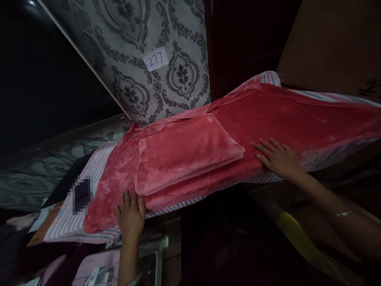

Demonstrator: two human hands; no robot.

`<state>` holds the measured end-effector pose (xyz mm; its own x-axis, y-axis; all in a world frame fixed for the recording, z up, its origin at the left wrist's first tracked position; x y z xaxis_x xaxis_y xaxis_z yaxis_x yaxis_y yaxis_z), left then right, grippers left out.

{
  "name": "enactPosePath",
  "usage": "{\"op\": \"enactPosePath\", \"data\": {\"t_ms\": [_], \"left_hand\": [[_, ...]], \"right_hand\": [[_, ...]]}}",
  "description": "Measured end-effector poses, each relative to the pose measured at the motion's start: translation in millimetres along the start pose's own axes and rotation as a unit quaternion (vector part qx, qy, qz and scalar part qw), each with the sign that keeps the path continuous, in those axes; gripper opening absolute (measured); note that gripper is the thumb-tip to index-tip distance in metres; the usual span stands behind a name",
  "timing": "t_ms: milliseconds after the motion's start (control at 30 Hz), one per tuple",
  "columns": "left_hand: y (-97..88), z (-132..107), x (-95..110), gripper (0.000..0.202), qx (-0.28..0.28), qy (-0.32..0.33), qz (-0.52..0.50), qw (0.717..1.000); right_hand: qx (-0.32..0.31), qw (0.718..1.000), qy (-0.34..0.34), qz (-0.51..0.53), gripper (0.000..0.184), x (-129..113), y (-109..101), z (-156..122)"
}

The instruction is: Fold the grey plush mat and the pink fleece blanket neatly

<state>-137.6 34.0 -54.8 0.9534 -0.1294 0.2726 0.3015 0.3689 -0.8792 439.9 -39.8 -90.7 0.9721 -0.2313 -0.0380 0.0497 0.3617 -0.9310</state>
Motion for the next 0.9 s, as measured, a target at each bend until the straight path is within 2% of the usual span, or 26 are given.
{"op": "enactPosePath", "data": {"t_ms": [167,300,433,533,633,700,767,833,900], "left_hand": [[-0.7,-0.5,-7.9,0.064,-0.007,-0.004,0.078,0.997],[-4.7,1.8,-0.1,0.063,0.002,0.002,0.094,0.996],[-0.8,-1.6,9.7,0.061,0.009,0.026,0.076,0.997],[-1.7,-4.8,0.9,0.058,0.031,0.021,0.035,0.999],[-7.6,-5.4,-10.7,0.053,0.051,0.004,-0.034,0.998],[-14.8,-5.5,-8.7,0.050,0.067,-0.005,-0.098,0.993],[-27.5,-6.1,6.3,0.049,0.105,0.003,-0.163,0.981],[-43.4,-6.0,35.5,0.051,0.147,0.044,-0.190,0.970],[-54.5,-1.8,74.4,0.054,0.155,0.107,-0.165,0.968]], "right_hand": [[-0.010,0.999,0.018,-0.032,0.059,22.9,0.2,-4.3],[-0.022,0.998,0.038,-0.040,0.055,23.6,-0.1,-0.4],[-0.027,0.997,0.064,-0.025,0.052,28.8,1.0,3.4],[-0.005,0.996,0.093,-0.003,0.056,46.2,3.0,1.6],[0.035,0.995,0.090,0.028,0.059,54.2,3.1,-1.1],[0.069,0.992,0.075,0.069,0.059,45.7,-2.2,-2.1],[0.104,0.985,0.046,0.129,0.057,23.8,-14.3,-2.2],[0.138,0.974,0.001,0.182,0.057,-9.7,-34.4,-1.4],[0.158,0.964,-0.054,0.205,0.058,-50.7,-57.9,1.3]]}}
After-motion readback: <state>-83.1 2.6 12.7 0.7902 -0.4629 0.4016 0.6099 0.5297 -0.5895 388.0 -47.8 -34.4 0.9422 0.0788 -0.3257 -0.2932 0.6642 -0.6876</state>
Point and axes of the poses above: each hand's wrist, its own z-axis towards the middle knuckle, its own y-axis out of the palm, x = y × z, the point moved 9 cm from there along z, towards the middle knuckle, and after that the axes turned 7 degrees about -z, right-handed, at the moved point
